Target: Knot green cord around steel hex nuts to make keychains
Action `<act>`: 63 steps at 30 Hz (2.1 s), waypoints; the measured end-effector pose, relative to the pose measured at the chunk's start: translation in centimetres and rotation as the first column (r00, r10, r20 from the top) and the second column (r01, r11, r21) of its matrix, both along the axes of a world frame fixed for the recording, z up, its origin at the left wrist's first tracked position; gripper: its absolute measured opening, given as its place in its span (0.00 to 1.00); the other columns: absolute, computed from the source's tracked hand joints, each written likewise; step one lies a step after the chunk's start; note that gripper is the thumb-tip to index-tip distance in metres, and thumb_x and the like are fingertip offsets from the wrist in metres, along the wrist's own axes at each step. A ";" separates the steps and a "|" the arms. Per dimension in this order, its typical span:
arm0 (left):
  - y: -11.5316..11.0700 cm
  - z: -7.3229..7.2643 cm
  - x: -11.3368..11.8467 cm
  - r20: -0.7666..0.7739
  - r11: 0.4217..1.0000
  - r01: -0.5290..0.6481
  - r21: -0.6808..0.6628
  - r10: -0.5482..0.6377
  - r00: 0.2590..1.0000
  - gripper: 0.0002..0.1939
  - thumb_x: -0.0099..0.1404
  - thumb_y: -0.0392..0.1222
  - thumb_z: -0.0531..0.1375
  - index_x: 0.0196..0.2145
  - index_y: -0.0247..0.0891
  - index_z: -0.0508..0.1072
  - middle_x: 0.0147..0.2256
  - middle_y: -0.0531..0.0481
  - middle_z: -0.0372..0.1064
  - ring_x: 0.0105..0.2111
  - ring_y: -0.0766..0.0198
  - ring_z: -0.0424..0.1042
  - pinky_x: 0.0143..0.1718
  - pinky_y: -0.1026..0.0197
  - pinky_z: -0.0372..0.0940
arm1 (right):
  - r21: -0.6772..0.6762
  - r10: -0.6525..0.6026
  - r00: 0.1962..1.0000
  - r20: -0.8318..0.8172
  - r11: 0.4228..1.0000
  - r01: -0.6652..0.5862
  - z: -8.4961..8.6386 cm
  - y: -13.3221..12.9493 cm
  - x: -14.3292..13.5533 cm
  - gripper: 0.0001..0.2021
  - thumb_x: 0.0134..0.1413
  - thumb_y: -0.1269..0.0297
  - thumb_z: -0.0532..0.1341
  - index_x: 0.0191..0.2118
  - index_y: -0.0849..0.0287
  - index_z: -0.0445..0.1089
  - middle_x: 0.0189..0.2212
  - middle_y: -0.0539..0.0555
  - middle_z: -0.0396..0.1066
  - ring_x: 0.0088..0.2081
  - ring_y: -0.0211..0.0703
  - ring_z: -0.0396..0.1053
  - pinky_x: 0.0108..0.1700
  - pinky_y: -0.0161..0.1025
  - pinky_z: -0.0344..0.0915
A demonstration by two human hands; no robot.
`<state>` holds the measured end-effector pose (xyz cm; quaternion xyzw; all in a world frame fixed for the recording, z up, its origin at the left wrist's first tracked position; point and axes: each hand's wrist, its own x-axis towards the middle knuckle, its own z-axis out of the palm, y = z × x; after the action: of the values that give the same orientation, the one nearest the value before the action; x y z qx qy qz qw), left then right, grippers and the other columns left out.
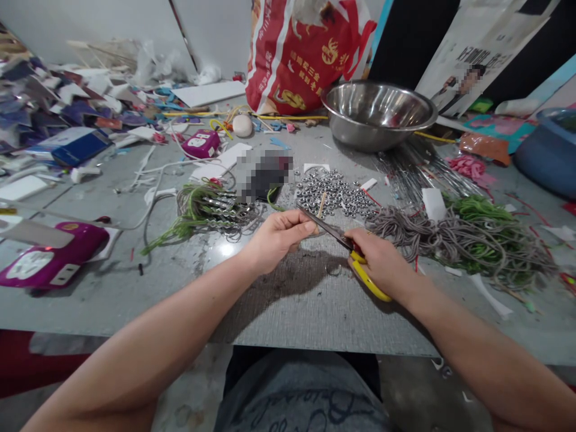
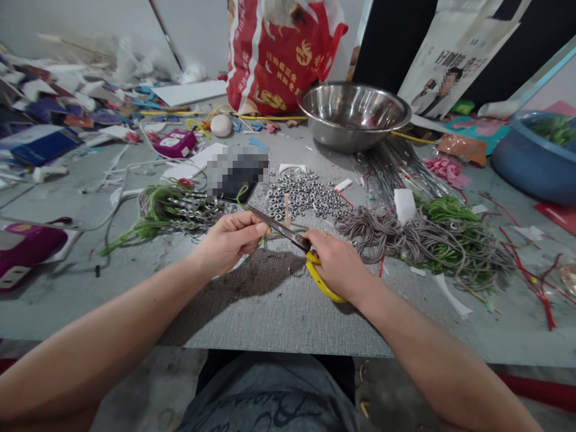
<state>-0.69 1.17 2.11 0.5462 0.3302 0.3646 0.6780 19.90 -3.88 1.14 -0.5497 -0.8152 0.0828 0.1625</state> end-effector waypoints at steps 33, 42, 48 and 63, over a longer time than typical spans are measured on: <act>1.1 -0.5 -0.3 -0.749 0.774 0.224 0.593 0.427 0.507 0.10 0.61 0.41 0.53 0.36 0.37 0.72 0.23 0.51 0.69 0.22 0.67 0.63 0.24 0.64 0.55 | 0.486 -0.559 0.821 0.120 0.754 0.442 0.3 4.8 8.2 0.16 0.53 0.61 0.53 0.41 0.63 0.73 0.37 0.64 0.73 0.39 0.55 0.68 0.38 0.49 0.62; 1.0 -0.8 0.0 -0.911 0.785 0.465 0.410 0.328 0.249 0.13 0.63 0.42 0.50 0.42 0.38 0.69 0.35 0.44 0.73 0.36 0.54 0.72 0.33 0.57 0.63 | 0.246 0.270 0.958 0.093 0.927 -0.285 -0.7 3.0 -0.8 0.13 0.59 0.67 0.52 0.45 0.59 0.70 0.48 0.56 0.70 0.50 0.47 0.64 0.51 0.48 0.59; 0.8 -0.7 0.0 -0.910 0.774 0.479 0.414 0.340 0.238 0.14 0.63 0.40 0.49 0.43 0.39 0.69 0.33 0.44 0.73 0.35 0.53 0.73 0.32 0.56 0.64 | 0.069 0.317 0.939 0.133 0.942 -0.327 -1.3 3.4 -2.3 0.16 0.57 0.65 0.53 0.49 0.62 0.68 0.53 0.60 0.65 0.54 0.53 0.58 0.53 0.55 0.56; 0.8 -0.5 -0.3 -0.731 0.825 0.240 0.511 0.271 0.626 0.15 0.63 0.46 0.51 0.43 0.36 0.68 0.19 0.55 0.58 0.20 0.67 0.59 0.23 0.64 0.52 | -0.623 0.190 0.763 -0.618 0.473 -0.623 3.6 1.3 1.5 0.13 0.53 0.58 0.57 0.24 0.60 0.67 0.19 0.50 0.70 0.21 0.34 0.65 0.24 0.32 0.60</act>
<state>-1.01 1.96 1.66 0.8203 0.4716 0.1780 0.2701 21.38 -2.57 4.76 -0.3050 -0.7309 0.6073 0.0623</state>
